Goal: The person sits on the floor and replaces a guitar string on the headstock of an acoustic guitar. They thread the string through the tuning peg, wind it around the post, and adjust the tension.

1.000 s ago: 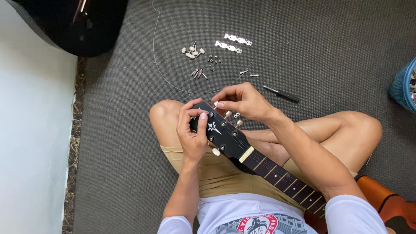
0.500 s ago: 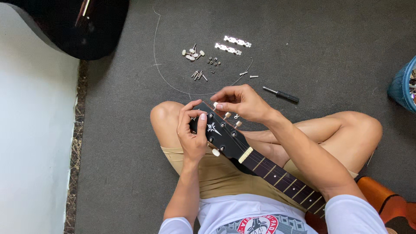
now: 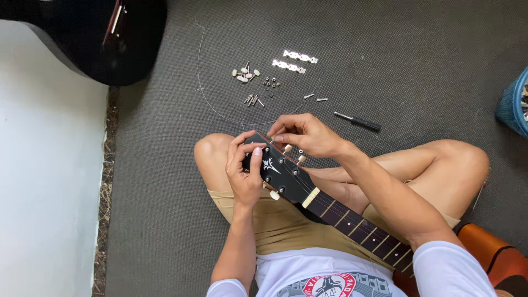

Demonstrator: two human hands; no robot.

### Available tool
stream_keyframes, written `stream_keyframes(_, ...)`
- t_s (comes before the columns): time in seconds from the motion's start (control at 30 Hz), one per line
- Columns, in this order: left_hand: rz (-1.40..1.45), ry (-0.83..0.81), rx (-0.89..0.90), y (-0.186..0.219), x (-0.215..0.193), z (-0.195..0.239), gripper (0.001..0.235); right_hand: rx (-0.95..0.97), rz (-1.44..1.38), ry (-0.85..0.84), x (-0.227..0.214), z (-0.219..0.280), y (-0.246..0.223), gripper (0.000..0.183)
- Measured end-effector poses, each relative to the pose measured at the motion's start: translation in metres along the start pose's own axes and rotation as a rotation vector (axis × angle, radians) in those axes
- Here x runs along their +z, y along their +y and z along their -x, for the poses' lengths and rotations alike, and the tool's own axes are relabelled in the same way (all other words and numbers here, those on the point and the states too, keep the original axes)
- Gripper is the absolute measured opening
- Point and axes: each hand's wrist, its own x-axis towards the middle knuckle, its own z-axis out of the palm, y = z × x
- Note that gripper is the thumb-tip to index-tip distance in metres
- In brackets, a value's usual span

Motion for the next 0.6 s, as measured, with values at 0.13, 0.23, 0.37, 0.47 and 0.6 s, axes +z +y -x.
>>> stream_keyframes(0.13,-0.006,-0.006,0.002,-0.004,0.000,0.000,0.018,0.003,-0.023,0.019,-0.001,0.000,0.002,0.018)
stream_keyframes(0.23,-0.009,-0.005,0.000,-0.006,0.000,0.000,0.018,-0.041,0.005,-0.003,-0.001,0.002,-0.004,0.023)
stream_keyframes(0.37,0.003,-0.006,0.005,-0.007,-0.001,0.001,0.019,-0.003,-0.090,0.050,-0.002,-0.002,0.012,0.016)
stream_keyframes(0.47,0.010,-0.007,0.004,-0.006,-0.001,0.001,0.019,0.011,-0.116,0.063,-0.003,-0.001,0.016,0.019)
stream_keyframes(0.6,0.018,-0.006,-0.005,-0.006,0.000,0.001,0.019,0.013,-0.082,0.045,-0.004,-0.002,0.018,0.018)
